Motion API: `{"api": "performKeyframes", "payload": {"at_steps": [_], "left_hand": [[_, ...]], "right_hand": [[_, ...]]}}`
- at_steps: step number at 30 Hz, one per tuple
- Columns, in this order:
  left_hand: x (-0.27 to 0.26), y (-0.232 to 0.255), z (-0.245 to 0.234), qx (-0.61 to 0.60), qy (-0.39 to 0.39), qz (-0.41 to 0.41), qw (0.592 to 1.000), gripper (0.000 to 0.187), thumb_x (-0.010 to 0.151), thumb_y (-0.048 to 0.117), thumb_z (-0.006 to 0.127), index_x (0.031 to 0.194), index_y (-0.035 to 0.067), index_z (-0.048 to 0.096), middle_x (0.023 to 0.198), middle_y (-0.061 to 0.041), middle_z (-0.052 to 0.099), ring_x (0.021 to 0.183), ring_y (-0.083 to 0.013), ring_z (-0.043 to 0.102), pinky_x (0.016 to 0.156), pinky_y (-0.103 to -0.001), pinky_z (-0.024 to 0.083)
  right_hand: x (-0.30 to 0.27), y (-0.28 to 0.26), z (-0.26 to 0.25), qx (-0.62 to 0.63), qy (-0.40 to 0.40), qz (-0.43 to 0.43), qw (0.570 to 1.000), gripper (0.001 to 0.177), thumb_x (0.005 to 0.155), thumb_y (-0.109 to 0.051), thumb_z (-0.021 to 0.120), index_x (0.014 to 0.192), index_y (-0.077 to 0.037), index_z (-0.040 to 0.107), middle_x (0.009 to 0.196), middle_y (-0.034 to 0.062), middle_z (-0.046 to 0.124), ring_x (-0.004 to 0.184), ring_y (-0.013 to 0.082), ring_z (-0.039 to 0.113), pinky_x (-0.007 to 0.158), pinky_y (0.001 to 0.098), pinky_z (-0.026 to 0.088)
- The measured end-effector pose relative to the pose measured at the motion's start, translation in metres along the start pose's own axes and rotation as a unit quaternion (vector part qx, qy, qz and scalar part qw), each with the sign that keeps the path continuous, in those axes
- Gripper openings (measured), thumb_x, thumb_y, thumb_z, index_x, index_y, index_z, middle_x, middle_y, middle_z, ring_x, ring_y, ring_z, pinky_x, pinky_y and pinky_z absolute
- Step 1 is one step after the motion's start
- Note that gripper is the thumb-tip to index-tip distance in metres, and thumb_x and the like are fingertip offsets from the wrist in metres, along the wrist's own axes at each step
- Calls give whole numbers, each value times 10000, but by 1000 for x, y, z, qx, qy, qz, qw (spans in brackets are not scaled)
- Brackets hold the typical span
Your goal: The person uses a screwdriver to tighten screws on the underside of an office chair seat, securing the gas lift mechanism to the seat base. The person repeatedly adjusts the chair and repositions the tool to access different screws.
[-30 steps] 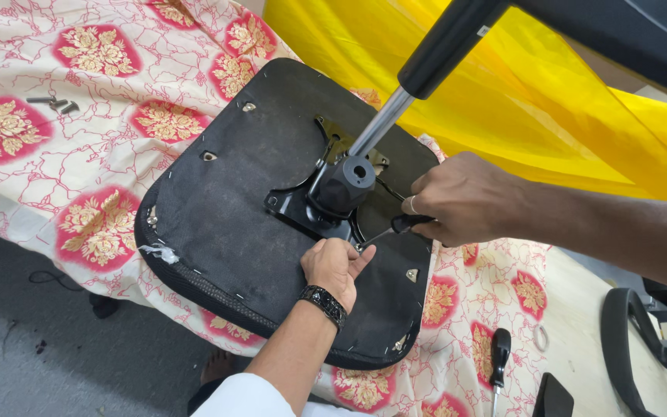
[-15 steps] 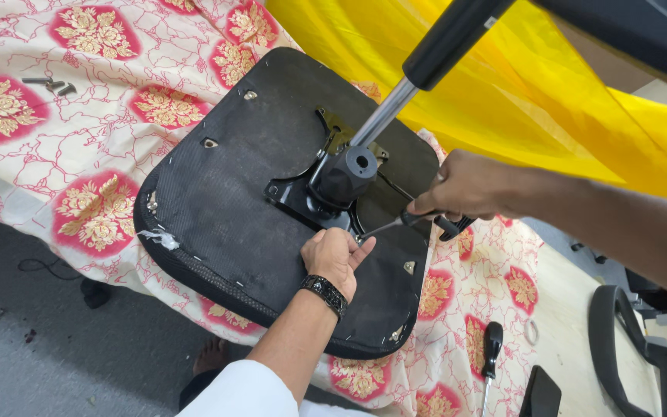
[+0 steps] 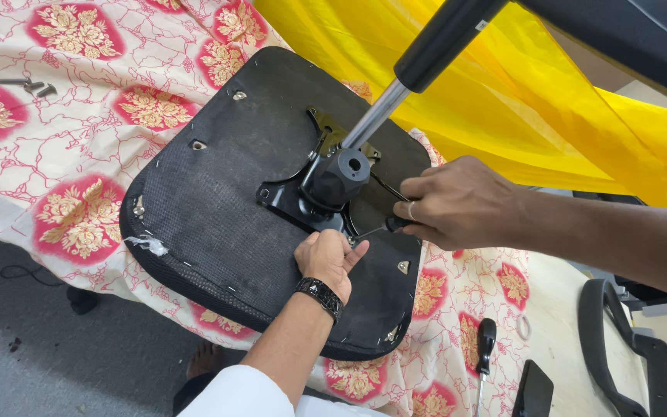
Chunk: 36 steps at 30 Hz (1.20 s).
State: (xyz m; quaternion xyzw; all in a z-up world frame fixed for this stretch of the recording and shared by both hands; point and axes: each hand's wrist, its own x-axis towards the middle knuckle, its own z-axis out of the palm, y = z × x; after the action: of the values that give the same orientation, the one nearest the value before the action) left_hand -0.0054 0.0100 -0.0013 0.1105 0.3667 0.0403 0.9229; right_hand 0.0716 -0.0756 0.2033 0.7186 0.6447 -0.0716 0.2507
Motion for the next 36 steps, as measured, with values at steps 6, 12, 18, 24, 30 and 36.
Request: {"api": "performKeyframes", "payload": {"at_steps": [6,12,18,24,30,36], "left_hand": [[0,0,2,-20,4,-6,1000,151,689,-140,476,745,0,473,851,-90,476,696,-201,573,709,-364,686],[-3,2,5,-19,44,-12,999,138,695,-136,473,714,0,459,857,-95,475,700,-208,563,710,-363,687],[-2,2,7,-10,46,-1,999,88,692,-125,488,702,-38,474,871,-114,511,717,-228,593,700,-353,673],[-3,3,7,-13,28,2,1000,95,691,-123,493,701,-29,482,864,-118,511,718,-223,584,707,-363,671],[-4,5,7,-25,37,-15,999,109,696,-132,481,718,-25,478,848,-99,502,707,-211,590,711,-342,672],[-5,6,8,-23,57,-21,998,106,703,-128,489,718,-24,474,832,-98,497,690,-201,565,687,-337,668]], "right_hand": [[19,-2,-11,326,-44,491,806,382,799,-424,778,967,-82,805,735,51,725,721,212,728,688,369,558],[13,2,-13,236,-172,367,883,365,807,-420,775,829,-56,794,623,89,676,628,253,696,633,408,531],[-5,0,8,11,-55,55,997,251,827,-271,723,970,-66,732,804,112,679,638,324,683,542,471,534],[6,13,6,81,-8,113,990,414,705,-435,842,1026,-175,821,807,91,751,698,284,704,591,436,529],[29,20,-9,299,-208,461,809,473,851,-409,829,962,50,807,873,230,752,724,449,677,550,491,462],[3,3,13,-1,-38,69,997,251,820,-322,753,959,-115,779,717,77,682,632,294,678,540,433,535]]}}
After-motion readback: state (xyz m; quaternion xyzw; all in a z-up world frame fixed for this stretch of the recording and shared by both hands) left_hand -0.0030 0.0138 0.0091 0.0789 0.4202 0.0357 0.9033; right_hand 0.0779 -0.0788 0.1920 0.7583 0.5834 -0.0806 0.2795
